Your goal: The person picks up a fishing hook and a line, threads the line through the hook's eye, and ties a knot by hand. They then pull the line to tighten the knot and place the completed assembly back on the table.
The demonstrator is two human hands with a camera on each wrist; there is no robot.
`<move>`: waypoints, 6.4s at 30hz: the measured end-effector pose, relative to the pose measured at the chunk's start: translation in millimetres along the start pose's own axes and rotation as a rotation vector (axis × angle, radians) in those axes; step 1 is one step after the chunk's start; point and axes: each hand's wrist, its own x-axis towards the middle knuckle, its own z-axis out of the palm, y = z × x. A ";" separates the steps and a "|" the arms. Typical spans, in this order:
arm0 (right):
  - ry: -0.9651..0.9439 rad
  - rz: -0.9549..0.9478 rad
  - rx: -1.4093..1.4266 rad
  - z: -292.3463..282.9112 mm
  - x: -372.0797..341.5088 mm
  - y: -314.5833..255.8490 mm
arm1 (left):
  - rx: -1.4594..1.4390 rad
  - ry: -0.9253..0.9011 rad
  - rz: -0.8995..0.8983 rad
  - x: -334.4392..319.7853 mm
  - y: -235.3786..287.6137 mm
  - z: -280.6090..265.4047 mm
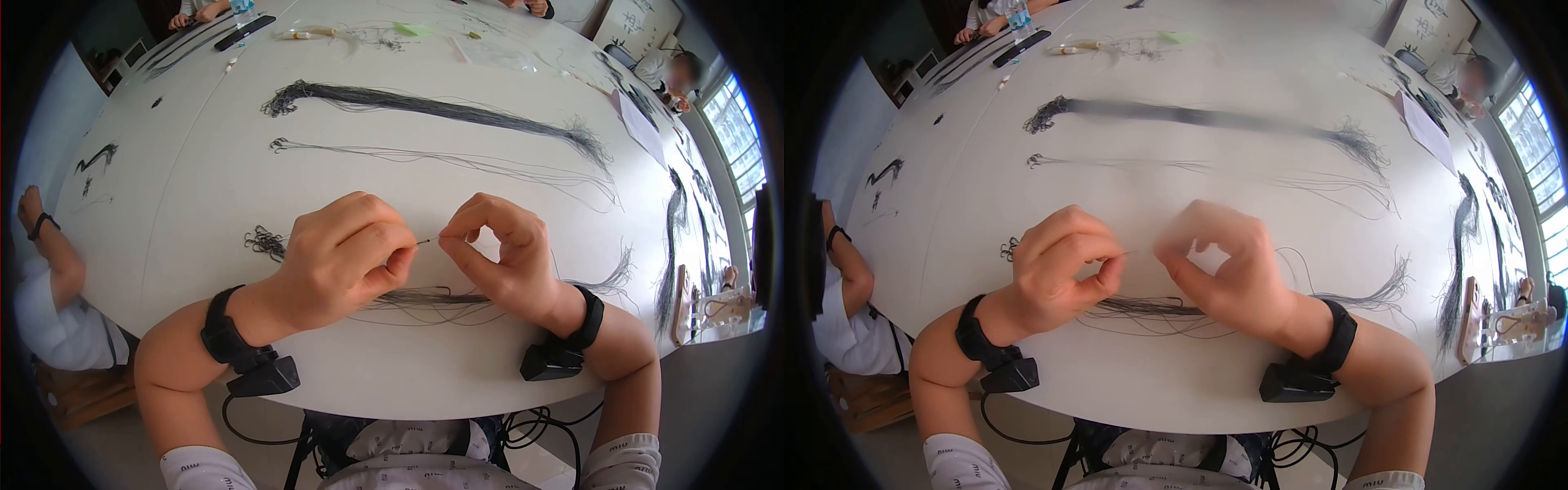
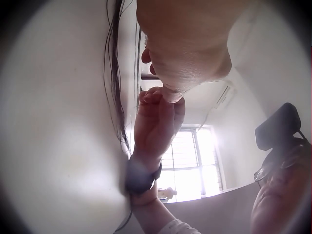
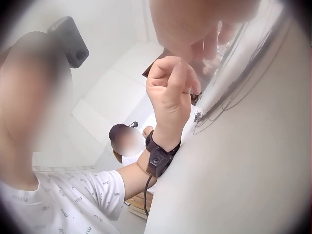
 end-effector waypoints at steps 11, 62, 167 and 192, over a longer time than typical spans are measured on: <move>-0.011 -0.159 -0.024 5.5 2.4 -0.4 | -0.315 -0.139 -0.321 -1.6 5.4 -1.6; -0.135 0.813 -0.778 -227.1 -11.1 39.9 | 0.115 -0.303 -1.074 -9.4 -116.9 -81.2; -0.053 0.516 0.630 -2.3 15.2 1.7 | -0.217 -0.194 -0.616 13.6 1.3 -17.5; 0.001 0.389 0.584 8.1 7.8 5.0 | -0.228 0.007 -0.388 3.6 1.6 5.7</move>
